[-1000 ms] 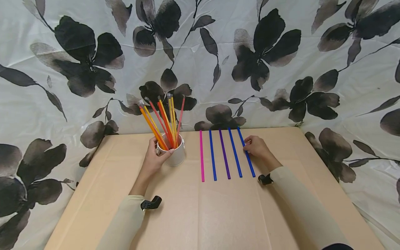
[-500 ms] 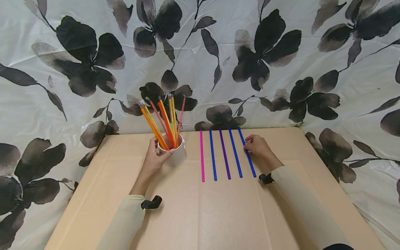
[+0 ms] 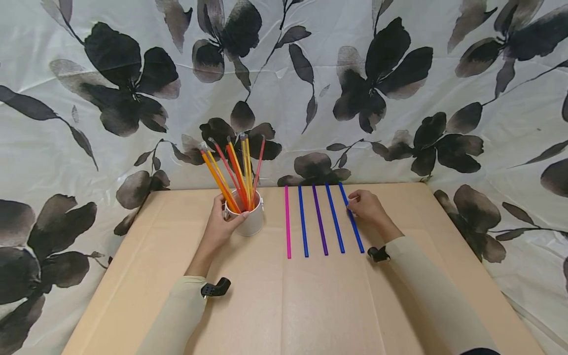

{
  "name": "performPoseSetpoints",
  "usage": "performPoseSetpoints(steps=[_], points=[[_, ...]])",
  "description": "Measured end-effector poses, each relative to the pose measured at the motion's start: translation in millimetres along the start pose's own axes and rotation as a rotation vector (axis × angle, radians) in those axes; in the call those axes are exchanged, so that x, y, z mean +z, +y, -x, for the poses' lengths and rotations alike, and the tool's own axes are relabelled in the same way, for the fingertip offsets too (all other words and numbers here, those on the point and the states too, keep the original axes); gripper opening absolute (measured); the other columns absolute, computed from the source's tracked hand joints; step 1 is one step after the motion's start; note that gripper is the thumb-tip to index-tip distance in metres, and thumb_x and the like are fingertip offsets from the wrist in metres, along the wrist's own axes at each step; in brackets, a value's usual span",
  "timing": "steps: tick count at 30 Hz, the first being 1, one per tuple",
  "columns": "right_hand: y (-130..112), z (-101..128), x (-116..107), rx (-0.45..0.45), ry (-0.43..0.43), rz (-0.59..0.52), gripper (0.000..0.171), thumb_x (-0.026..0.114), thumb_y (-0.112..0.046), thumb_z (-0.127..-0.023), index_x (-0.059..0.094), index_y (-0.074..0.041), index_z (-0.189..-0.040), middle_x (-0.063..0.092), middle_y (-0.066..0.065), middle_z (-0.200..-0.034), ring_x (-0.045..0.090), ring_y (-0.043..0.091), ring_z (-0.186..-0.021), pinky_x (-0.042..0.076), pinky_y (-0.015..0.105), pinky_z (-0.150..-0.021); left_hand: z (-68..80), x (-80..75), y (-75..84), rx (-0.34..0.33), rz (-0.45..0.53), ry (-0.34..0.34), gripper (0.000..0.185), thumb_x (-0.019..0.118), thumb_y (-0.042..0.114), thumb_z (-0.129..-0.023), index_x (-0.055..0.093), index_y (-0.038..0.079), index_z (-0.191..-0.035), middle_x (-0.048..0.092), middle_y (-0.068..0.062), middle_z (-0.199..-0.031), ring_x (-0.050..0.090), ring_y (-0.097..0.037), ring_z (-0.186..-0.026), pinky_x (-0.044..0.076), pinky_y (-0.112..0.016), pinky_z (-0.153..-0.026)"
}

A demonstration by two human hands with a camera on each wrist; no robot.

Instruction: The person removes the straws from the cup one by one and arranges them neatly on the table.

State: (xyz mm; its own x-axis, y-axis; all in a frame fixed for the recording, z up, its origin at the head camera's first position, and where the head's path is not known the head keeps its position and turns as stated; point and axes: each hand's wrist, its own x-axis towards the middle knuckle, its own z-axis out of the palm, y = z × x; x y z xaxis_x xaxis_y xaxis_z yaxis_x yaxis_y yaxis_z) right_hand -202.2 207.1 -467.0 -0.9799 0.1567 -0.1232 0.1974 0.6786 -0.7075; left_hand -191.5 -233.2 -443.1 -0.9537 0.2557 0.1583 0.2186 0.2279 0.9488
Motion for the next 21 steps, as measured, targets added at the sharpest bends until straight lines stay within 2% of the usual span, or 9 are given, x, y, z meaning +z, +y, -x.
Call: performPoseSetpoints(steps=[4,12,21], points=[[-7,-1,1,-0.041,0.028,0.016,0.034,0.065,-0.011,-0.097,0.061,0.004,-0.127,0.064,0.017,-0.102,0.061,0.024,-0.081,0.054,0.027,-0.067,0.6,0.3,0.1,-0.009,0.004,0.002,0.084,0.076,0.019,-0.092,0.022,0.002,-0.154,0.034,-0.023,-0.152,0.032,-0.038,-0.144,0.027,-0.060,-0.119],[-30,-2,5,-0.178,0.083,0.015,0.032,0.068,-0.010,-0.092,0.067,0.004,-0.121,0.067,0.014,-0.098,0.059,0.022,-0.080,0.047,0.028,-0.067,0.7,0.2,0.8,-0.010,0.008,0.004,0.084,0.077,0.020,-0.092,0.023,0.003,-0.154,0.034,-0.022,-0.152,0.033,-0.037,-0.143,0.028,-0.058,-0.119],[-55,-2,15,-0.229,0.100,-0.012,0.028,0.069,-0.009,-0.092,0.068,0.004,-0.117,0.068,0.015,-0.098,0.061,0.026,-0.087,0.048,0.031,-0.071,1.8,-0.1,1.3,0.002,0.005,0.005,0.083,0.076,0.018,-0.092,0.023,0.001,-0.154,0.034,-0.024,-0.151,0.034,-0.038,-0.143,0.029,-0.059,-0.118]])
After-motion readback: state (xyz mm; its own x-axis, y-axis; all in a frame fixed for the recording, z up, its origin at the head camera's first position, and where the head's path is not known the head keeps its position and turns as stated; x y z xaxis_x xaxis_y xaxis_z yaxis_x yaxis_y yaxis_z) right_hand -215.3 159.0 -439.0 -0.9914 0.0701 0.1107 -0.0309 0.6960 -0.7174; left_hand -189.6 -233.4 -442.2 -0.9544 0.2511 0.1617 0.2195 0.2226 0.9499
